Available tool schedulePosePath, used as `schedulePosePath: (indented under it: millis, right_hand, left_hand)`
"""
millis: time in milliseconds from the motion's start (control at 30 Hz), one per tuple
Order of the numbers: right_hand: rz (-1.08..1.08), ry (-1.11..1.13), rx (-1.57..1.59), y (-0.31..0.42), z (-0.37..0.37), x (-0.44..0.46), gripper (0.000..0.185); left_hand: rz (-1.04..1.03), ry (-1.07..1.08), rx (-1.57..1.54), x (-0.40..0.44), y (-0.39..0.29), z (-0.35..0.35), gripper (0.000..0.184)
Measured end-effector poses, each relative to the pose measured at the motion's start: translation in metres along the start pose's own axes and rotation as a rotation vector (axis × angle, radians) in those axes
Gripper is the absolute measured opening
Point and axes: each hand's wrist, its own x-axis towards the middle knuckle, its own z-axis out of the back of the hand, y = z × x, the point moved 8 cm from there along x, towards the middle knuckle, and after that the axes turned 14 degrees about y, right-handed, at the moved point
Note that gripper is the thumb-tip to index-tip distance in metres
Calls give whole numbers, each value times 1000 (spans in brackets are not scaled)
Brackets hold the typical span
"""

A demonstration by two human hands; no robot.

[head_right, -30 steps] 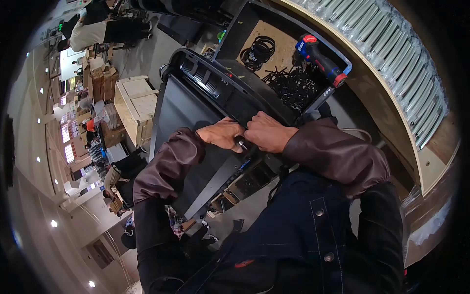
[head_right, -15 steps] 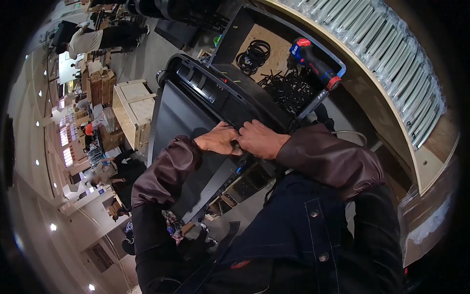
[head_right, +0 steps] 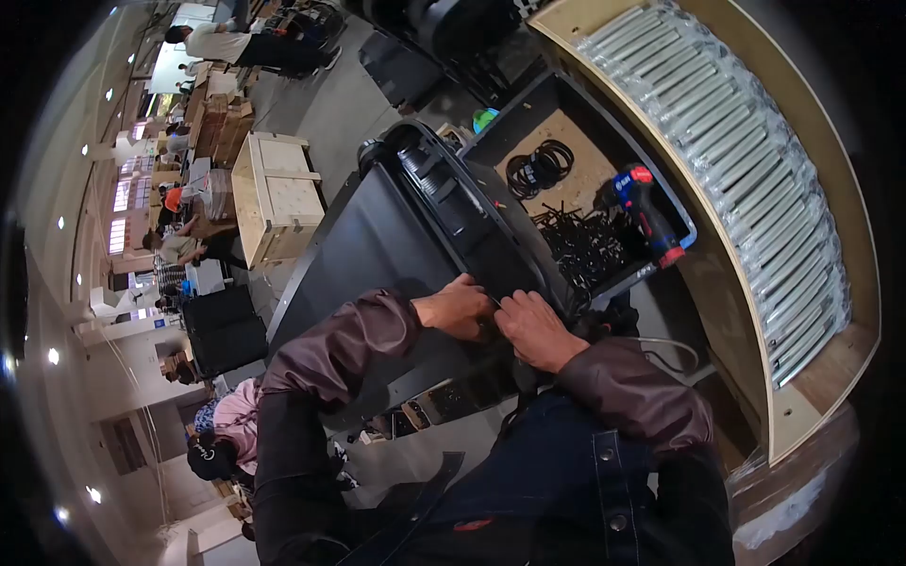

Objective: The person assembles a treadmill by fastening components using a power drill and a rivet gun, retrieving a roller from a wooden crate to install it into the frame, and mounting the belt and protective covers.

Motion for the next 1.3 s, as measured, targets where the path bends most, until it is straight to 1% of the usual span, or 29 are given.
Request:
schedulePosePath:
  millis: [67,133,200,233,300,333,400,433,467,500,533,567,600,633,667,700,733,767,800,867,900,967,1033,1067,1133,1200,1233,1300]
  right_hand:
    - [-28,62,41,-2,0,3,11]
    - [-13,93,18,0,0,5,14]
    - [0,144,17,0,4,5,19]
    - [-10,178,19,0,8,7,19]
    - [50,263,34,4,13,8,25]
    - [72,292,67,4,18,6,32]
    - [191,183,72,-2,27,-2,40]
    - [156,66,67,-10,53,-7,41]
    - [14,-46,15,-29,77,-16,41]
    - [-162,-230,-35,-60,94,-32,39]
    - [-374,-371,-56,-92,112,-50,36]
    - [-567,-497,3,-136,116,-74,35]
    - [-722,-455,-183,-177,111,-99,37]
    - [-905,-324,-264,-211,104,-116,51]
    - [-882,-316,-273,-244,97,-128,51]
    - [-983,-235,62,-297,71,-146,59]
    - [-1072,-142,401,-331,45,-155,67]
    - [-1009,-92,604,-340,32,-146,72]
    - [-995,-78,604,-341,33,-141,72]
    - [-1033,-146,671,-346,38,-140,65]
    - [-1021,-130,671,-347,35,-145,65]
    - [-826,-202,692,-344,40,-149,56]
    - [-774,-189,484,-264,92,-142,57]
    - [-766,-212,385,-240,109,-150,57]
    - [-781,-327,418,-216,126,-188,55]
    - [-812,-398,809,-204,115,-222,56]
    - [-835,-274,1032,-191,107,-219,61]
    - [-746,-49,1190,-151,105,-187,65]
  left_hand:
    - [22,-25,61,0,2,-3,26]
    - [-1,-56,67,-4,3,4,29]
    - [-22,-43,31,0,3,-3,30]
    - [-45,-54,6,-4,-4,3,30]
    - [-2,-48,13,-11,-7,9,28]
    - [-38,-64,0,-15,-10,11,28]
    - [-4,-53,4,-14,-8,10,26]
    - [-27,-63,-16,-7,-8,11,26]
    - [-46,-80,44,-5,-5,9,25]
    - [-51,-91,93,-9,-2,2,24]
    - [-40,-85,43,-13,-3,-4,24]
    - [-35,-40,8,-13,-5,0,23]
    - [-35,-4,-19,-14,-6,7,23]
    - [-19,40,-32,-14,-8,7,22]
    - [-9,22,-47,-13,-6,9,22]
    - [-6,46,-33,-11,-6,6,23]
    - [-4,71,-20,-9,-6,3,23]
    - [10,60,-36,-9,-5,3,23]
    - [-12,43,-26,-11,-7,3,24]
    - [-19,19,-26,-12,-6,6,24]
    - [-14,52,-10,-13,-9,6,24]
    - [16,72,-10,-13,-6,7,24]
    - [-3,49,-7,-11,-9,3,23]
    - [2,39,-9,-13,-9,5,23]
    - [-9,18,-13,-7,-6,3,23]
    - [-24,1,-18,-6,-7,2,23]
    - [-11,28,-25,-6,-7,2,23]
    - [9,39,-30,-7,-5,5,23]
